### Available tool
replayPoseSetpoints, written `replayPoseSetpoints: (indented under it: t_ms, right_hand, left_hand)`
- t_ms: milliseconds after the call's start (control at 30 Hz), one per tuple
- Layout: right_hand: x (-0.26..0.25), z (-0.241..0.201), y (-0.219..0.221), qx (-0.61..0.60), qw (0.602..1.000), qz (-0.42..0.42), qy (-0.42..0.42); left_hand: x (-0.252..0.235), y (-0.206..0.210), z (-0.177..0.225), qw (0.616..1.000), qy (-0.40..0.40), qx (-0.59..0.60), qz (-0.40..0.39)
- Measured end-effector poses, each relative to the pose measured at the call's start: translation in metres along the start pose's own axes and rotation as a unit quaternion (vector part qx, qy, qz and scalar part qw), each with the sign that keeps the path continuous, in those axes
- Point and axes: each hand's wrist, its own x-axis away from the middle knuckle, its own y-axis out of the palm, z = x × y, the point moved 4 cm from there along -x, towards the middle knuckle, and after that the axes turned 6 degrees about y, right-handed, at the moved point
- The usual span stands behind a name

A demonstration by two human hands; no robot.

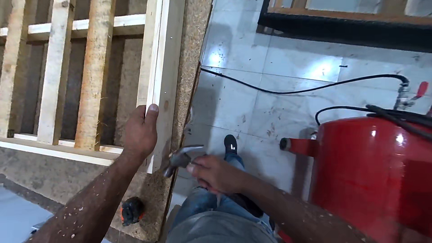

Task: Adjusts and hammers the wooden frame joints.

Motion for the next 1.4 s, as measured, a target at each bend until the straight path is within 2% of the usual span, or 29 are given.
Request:
replayPoseSetpoints:
  t_ms: [67, 100, 133, 167, 200, 267, 300, 333, 400, 467, 500, 533, 633, 667, 700, 767, 833, 867, 900, 967, 1033, 1100, 1167, 1200, 1233, 1300, 1333, 1400]
  right_hand:
    - [0.003, 0.001, -0.018, -0.093, 0.990, 0.104, -0.014]
    - [0.002, -0.002, -0.026, -0.165, 0.972, 0.166, -0.032]
    - [0.001, -0.004, -0.028, -0.219, 0.952, 0.209, -0.052]
    - [-0.001, -0.006, -0.023, -0.226, 0.947, 0.217, -0.066]
    - [-0.001, -0.006, -0.011, -0.187, 0.963, 0.184, -0.063]
    - [-0.001, 0.001, 0.012, -0.062, 0.997, 0.050, -0.018]
    - [0.001, 0.005, 0.014, -0.030, 0.999, 0.017, -0.005]
    - [0.004, 0.009, 0.009, -0.030, 0.999, 0.022, 0.002]
    - [0.008, 0.012, -0.011, -0.118, 0.985, 0.125, -0.008]
    - [0.007, 0.007, -0.022, -0.245, 0.937, 0.244, -0.059]
    - [0.005, 0.003, -0.016, -0.273, 0.921, 0.268, -0.074]
    - [0.002, 0.000, -0.001, -0.266, 0.925, 0.261, -0.078]
    - [-0.002, 0.008, 0.038, -0.112, 0.990, 0.088, -0.005]
    - [0.000, 0.015, 0.036, -0.086, 0.994, 0.070, 0.004]
    - [0.002, 0.021, 0.027, -0.095, 0.992, 0.089, 0.001]
    - [0.006, 0.026, 0.004, -0.208, 0.956, 0.204, -0.034]
    - [0.005, 0.017, -0.002, -0.359, 0.867, 0.329, -0.107]
    - [0.000, 0.011, 0.009, -0.389, 0.838, 0.358, -0.135]
    - [-0.007, 0.007, 0.029, -0.384, 0.836, 0.360, -0.155]
    - [-0.023, 0.011, 0.080, -0.332, 0.894, 0.272, -0.132]
    - [-0.029, 0.023, 0.102, -0.321, 0.917, 0.210, -0.110]
    - [-0.025, 0.023, 0.080, -0.347, 0.889, 0.262, -0.141]
    - [-0.027, 0.017, 0.063, -0.404, 0.819, 0.355, -0.202]
    - [-0.033, 0.016, 0.067, -0.412, 0.801, 0.377, -0.218]
    - [-0.041, 0.017, 0.078, -0.392, 0.813, 0.371, -0.220]
    - [-0.055, 0.025, 0.104, -0.325, 0.876, 0.302, -0.188]
    - [-0.055, 0.029, 0.107, -0.306, 0.892, 0.282, -0.177]
    - [-0.045, 0.030, 0.091, -0.311, 0.877, 0.310, -0.197]
  left_hand:
    - [0.000, 0.000, -0.003, 1.000, 0.000, -0.003, 0.001]
    - [0.000, 0.000, -0.003, 1.000, 0.002, -0.005, 0.000]
    - [0.000, 0.000, -0.004, 1.000, 0.004, -0.004, 0.002]
    - [0.000, 0.000, -0.004, 1.000, 0.006, -0.001, 0.004]
    - [0.001, 0.000, -0.004, 1.000, 0.008, 0.000, 0.005]
    - [0.001, 0.000, -0.003, 1.000, 0.010, 0.003, 0.006]
    - [0.001, 0.001, -0.003, 1.000, 0.011, 0.004, 0.006]
    - [0.001, 0.001, -0.002, 1.000, 0.011, 0.005, 0.005]
    - [0.001, 0.001, -0.003, 1.000, 0.008, 0.008, 0.006]
    - [0.001, 0.001, -0.004, 1.000, 0.006, 0.002, 0.007]
    - [0.001, 0.001, -0.004, 1.000, 0.006, -0.001, 0.007]
    - [0.001, 0.001, -0.003, 1.000, 0.007, -0.002, 0.006]
    - [0.001, -0.001, -0.001, 1.000, 0.012, -0.005, 0.008]
    - [0.001, -0.001, -0.001, 1.000, 0.013, -0.008, 0.004]
    - [0.001, -0.001, -0.001, 1.000, 0.011, -0.008, 0.001]
    - [0.000, -0.001, -0.001, 1.000, 0.014, -0.002, 0.005]
    - [0.001, 0.001, -0.002, 1.000, 0.016, 0.004, 0.009]
    - [0.001, 0.001, -0.002, 1.000, 0.018, 0.007, 0.012]
    - [0.001, 0.000, -0.001, 1.000, 0.019, 0.008, 0.014]
    - [0.002, 0.000, 0.000, 1.000, 0.020, 0.002, 0.014]
    - [0.003, 0.000, -0.001, 1.000, 0.020, 0.002, 0.013]
    - [-0.001, 0.001, -0.003, 0.999, 0.026, 0.011, 0.019]
    - [-0.002, 0.001, -0.005, 0.999, 0.027, 0.017, 0.022]
    - [-0.002, 0.001, -0.005, 0.999, 0.028, 0.016, 0.023]
    - [-0.002, 0.002, -0.005, 0.999, 0.031, 0.013, 0.025]
    - [-0.003, 0.002, -0.004, 0.999, 0.038, 0.013, 0.027]
    - [-0.003, 0.001, -0.005, 0.999, 0.038, 0.015, 0.027]
    - [-0.003, 0.001, -0.005, 0.999, 0.040, 0.013, 0.028]
